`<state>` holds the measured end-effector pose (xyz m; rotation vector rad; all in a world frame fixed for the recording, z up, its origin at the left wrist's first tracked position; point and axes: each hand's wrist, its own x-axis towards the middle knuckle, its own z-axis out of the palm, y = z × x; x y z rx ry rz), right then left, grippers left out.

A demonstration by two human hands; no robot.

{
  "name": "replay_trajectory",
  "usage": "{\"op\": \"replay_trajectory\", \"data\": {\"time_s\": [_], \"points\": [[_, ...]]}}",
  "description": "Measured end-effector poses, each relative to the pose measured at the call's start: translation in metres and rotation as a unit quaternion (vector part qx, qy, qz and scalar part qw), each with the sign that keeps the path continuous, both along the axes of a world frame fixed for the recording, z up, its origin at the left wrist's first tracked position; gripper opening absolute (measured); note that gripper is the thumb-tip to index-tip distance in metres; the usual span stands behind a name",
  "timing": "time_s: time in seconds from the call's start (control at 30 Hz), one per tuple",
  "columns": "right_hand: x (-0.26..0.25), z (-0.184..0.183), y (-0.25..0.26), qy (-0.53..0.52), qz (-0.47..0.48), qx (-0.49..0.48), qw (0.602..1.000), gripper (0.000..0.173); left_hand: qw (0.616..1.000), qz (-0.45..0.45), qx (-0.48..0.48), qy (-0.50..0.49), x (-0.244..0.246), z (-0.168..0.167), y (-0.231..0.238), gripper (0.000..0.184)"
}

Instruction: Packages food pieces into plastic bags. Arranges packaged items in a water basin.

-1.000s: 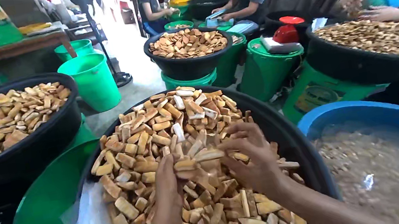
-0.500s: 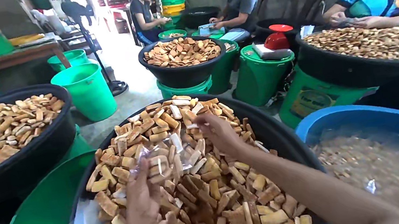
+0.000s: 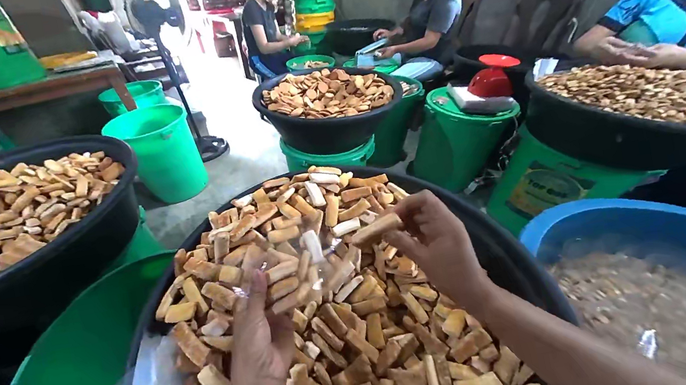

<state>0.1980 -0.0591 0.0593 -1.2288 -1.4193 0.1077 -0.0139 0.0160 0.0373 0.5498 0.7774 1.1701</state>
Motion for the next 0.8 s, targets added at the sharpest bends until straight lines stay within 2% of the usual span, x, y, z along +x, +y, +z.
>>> {"op": "replay_trajectory", "data": {"time_s": [0.1, 0.2, 0.27, 0.33, 0.37, 0.43, 0.5, 0.63, 0.73, 0.8], "points": [[-0.015, -0.006, 0.000, -0.063, 0.026, 0.087, 0.994, 0.019, 0.993, -0.107, 0.049, -0.030, 0.008, -0.004, -0.017, 0.029], [-0.023, -0.014, 0.017, -0.116, 0.074, 0.087, 0.987, 0.012, 0.985, -0.145, 0.058, -0.067, 0.008, -0.005, -0.024, 0.026], [-0.019, -0.011, 0.029, -0.107, 0.131, 0.043, 0.985, 0.014, 0.991, -0.106, 0.060, -0.053, 0.002, -0.005, -0.020, 0.025], [-0.002, -0.012, 0.052, -0.085, 0.059, -0.010, 0.995, 0.018, 0.997, -0.044, 0.063, -0.024, -0.004, -0.005, -0.008, 0.025], [0.009, -0.013, 0.068, -0.090, 0.006, -0.081, 0.993, 0.021, 0.998, -0.016, 0.060, -0.018, -0.007, -0.005, -0.001, 0.025], [0.025, -0.013, 0.105, -0.112, -0.058, -0.284, 0.950, 0.033, 0.998, 0.025, 0.045, -0.018, -0.011, -0.004, 0.009, 0.025], [0.027, -0.015, 0.134, -0.128, -0.098, -0.407, 0.899, 0.045, 0.999, 0.032, 0.039, -0.019, -0.013, -0.005, 0.012, 0.026], [0.019, -0.022, 0.148, -0.182, -0.129, -0.452, 0.864, 0.045, 1.000, 0.016, 0.023, -0.010, -0.013, -0.005, 0.010, 0.027], [0.012, -0.023, 0.132, -0.244, -0.081, -0.475, 0.842, 0.043, 0.999, 0.004, 0.020, -0.050, -0.013, -0.007, 0.010, 0.029], [0.012, -0.025, 0.115, -0.243, -0.039, -0.457, 0.855, 0.041, 0.998, 0.000, 0.026, -0.065, -0.011, -0.008, 0.009, 0.030]]}}
